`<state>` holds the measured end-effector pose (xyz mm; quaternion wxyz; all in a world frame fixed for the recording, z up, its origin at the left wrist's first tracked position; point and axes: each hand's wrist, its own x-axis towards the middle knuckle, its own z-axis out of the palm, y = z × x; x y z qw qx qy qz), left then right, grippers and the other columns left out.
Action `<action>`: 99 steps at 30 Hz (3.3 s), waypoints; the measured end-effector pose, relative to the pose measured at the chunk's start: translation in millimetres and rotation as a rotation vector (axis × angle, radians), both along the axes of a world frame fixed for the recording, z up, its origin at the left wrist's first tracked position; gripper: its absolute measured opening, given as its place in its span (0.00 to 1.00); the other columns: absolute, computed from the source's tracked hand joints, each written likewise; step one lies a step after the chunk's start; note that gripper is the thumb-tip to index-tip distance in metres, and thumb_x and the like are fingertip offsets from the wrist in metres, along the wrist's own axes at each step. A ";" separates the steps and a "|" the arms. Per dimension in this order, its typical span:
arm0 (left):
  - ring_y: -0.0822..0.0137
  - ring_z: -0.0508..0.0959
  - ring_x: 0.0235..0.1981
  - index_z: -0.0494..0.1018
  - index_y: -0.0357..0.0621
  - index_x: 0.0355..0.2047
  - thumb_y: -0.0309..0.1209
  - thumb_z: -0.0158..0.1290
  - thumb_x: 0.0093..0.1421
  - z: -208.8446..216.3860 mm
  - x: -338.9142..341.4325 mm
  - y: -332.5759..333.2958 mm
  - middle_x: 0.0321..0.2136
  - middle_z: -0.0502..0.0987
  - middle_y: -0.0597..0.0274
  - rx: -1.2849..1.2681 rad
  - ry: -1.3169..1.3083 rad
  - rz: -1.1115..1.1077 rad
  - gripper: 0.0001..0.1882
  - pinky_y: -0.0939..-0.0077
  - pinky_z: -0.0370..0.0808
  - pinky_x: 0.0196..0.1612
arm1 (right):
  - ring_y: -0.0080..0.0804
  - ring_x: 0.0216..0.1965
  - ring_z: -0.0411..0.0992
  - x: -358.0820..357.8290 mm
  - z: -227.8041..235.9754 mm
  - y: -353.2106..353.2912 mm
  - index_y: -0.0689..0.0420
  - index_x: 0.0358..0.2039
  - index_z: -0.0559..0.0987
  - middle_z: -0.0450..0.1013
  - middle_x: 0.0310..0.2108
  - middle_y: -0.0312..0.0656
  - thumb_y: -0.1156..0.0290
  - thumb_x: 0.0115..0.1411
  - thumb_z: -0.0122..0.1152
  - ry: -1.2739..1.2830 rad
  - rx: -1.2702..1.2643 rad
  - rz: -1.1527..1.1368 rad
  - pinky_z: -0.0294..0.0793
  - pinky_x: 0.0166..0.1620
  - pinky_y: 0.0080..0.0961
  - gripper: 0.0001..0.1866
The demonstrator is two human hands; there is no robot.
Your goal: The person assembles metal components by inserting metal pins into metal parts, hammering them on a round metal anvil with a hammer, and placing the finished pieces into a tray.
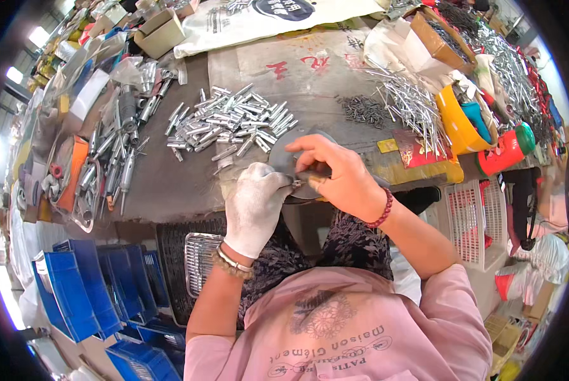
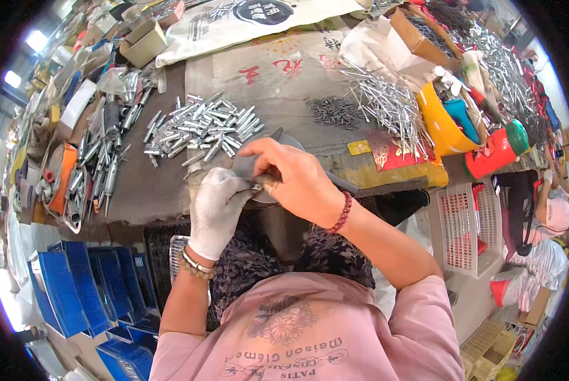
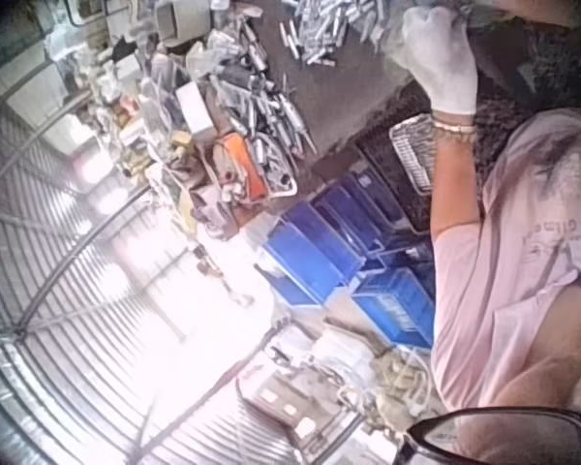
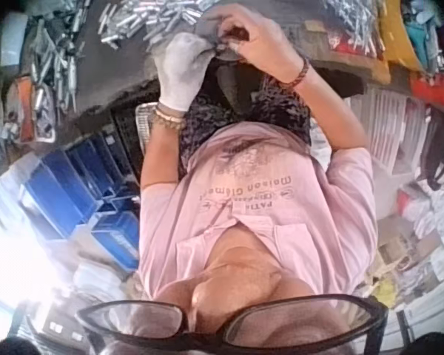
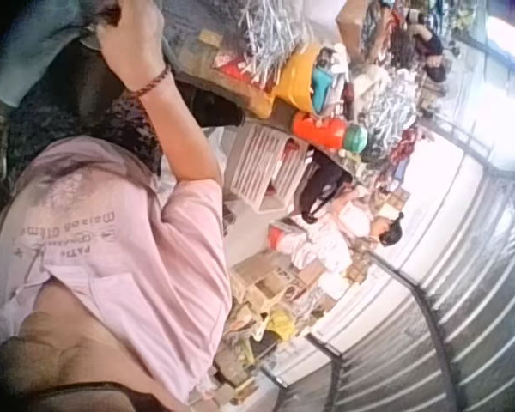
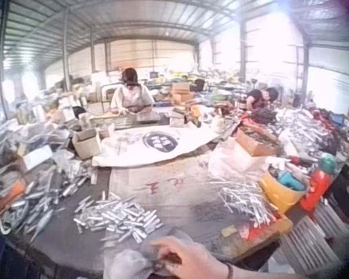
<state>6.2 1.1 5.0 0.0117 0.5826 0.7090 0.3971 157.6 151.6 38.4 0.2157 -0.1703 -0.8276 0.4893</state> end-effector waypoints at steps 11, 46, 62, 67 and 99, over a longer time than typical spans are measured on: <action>0.51 0.81 0.39 0.84 0.46 0.33 0.28 0.70 0.55 -1.3 -2.4 -2.5 0.32 0.80 0.59 0.022 0.012 -0.012 0.06 0.56 0.79 0.42 | 0.52 0.43 0.82 -3.3 -9.8 -3.2 0.51 0.56 0.77 0.82 0.36 0.44 0.86 0.55 0.66 0.041 0.322 0.039 0.81 0.48 0.46 0.28; 0.53 0.81 0.40 0.85 0.41 0.35 0.21 0.72 0.53 -3.0 -2.9 0.3 0.34 0.81 0.57 -0.039 0.023 0.000 0.10 0.61 0.78 0.45 | 0.40 0.34 0.79 68.4 11.7 -12.4 0.49 0.67 0.82 0.72 0.40 0.43 0.82 0.57 0.67 -0.129 0.762 -0.015 0.82 0.39 0.36 0.35; 0.55 0.80 0.40 0.87 0.40 0.36 0.20 0.71 0.53 -7.3 -10.2 -6.9 0.34 0.80 0.58 0.024 -0.089 -0.080 0.10 0.63 0.78 0.45 | 0.46 0.53 0.75 51.8 8.8 6.7 0.51 0.50 0.85 0.75 0.47 0.42 0.76 0.53 0.73 -0.210 0.763 -0.081 0.78 0.54 0.43 0.22; 0.54 0.81 0.42 0.86 0.40 0.39 0.20 0.70 0.55 -9.6 -5.7 -9.6 0.36 0.81 0.57 0.002 -0.112 -0.046 0.11 0.63 0.78 0.47 | 0.46 0.40 0.79 56.4 0.9 -30.0 0.53 0.41 0.82 0.76 0.37 0.42 0.75 0.55 0.77 -0.263 0.636 -0.103 0.79 0.43 0.44 0.14; 0.62 0.85 0.45 0.74 0.33 0.65 0.27 0.64 0.63 -272.1 0.2 -318.7 0.47 0.85 0.49 0.059 -1.045 1.269 0.30 0.67 0.81 0.50 | 0.22 0.41 0.77 47.6 -66.1 -87.1 0.55 0.70 0.75 0.80 0.42 0.39 0.90 0.64 0.65 -0.526 -0.470 0.251 0.78 0.47 0.22 0.34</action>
